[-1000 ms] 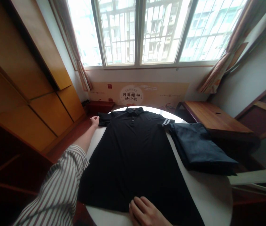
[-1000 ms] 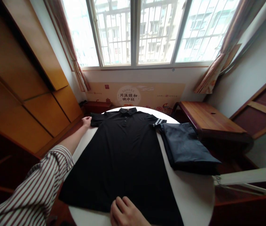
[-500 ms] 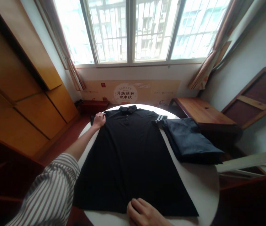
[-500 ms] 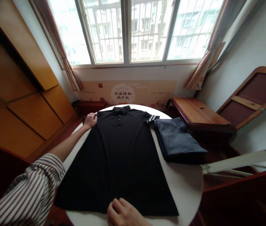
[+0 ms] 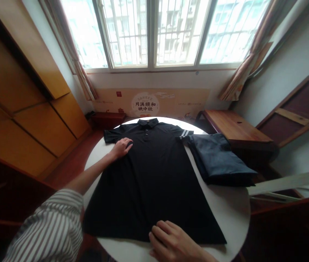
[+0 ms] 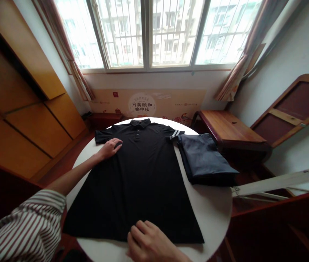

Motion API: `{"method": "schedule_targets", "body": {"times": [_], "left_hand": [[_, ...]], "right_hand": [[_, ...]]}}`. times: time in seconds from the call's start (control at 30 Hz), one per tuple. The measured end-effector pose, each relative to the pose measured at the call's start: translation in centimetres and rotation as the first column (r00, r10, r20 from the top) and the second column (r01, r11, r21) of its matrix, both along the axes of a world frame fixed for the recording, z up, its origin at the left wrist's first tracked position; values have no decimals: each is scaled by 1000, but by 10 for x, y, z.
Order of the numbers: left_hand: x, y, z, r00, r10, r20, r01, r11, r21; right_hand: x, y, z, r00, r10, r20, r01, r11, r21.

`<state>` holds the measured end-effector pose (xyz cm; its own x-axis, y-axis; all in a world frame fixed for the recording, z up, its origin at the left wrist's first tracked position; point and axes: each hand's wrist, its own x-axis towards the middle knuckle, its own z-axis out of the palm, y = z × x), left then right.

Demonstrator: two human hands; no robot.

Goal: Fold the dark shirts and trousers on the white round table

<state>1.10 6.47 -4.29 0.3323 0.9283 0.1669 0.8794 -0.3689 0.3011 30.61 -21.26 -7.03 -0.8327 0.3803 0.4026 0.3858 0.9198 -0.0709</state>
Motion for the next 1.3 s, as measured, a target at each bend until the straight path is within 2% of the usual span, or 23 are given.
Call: {"method": "schedule_targets", "body": {"times": [0.07,0.13,0.2,0.27,0.37,0.43,0.53,0.6,0.8,0.97,1.1,1.2,1.3], "left_hand": [[-2,-60,7,974,-210,84,215,975,-52],[-6,-128,14,915,-394,86,403,906,-132],[-12,-190,17,852,-519,73,523,835,-170],[-18,-237,17,841,-540,27,538,831,-140],[-24,-275,8,877,-475,-74,479,877,41],[-25,-283,2,884,-450,-126,465,876,130],[-23,-283,0,870,-460,-178,488,855,175],[-20,-279,4,867,-473,-158,495,852,169],[-24,-265,5,917,-398,-20,399,915,61],[-30,-260,-5,874,-486,-18,486,872,59],[-29,-259,0,852,-520,-65,523,850,62],[-28,-262,6,845,-525,-102,534,838,113],[-26,-268,9,848,-511,-141,527,844,106]], "right_hand": [[12,1,3,999,-35,-6,35,998,-49],[27,2,5,995,-91,-36,88,993,-75],[42,1,7,984,-150,-95,142,986,-91],[54,1,9,975,-178,-132,166,981,-96],[63,1,10,979,-164,-120,159,986,-54],[63,0,7,981,-157,-111,156,988,-19],[55,-2,2,978,-167,-122,168,986,-2],[47,-4,0,977,-178,-121,179,984,-7],[7,-6,-3,971,-237,-12,236,970,-53],[-17,-2,-2,966,-232,116,246,959,-136],[-12,0,3,966,-212,147,241,947,-213],[-1,-1,3,968,-183,171,217,953,-211],[8,-2,1,961,-201,188,238,950,-202]]}}
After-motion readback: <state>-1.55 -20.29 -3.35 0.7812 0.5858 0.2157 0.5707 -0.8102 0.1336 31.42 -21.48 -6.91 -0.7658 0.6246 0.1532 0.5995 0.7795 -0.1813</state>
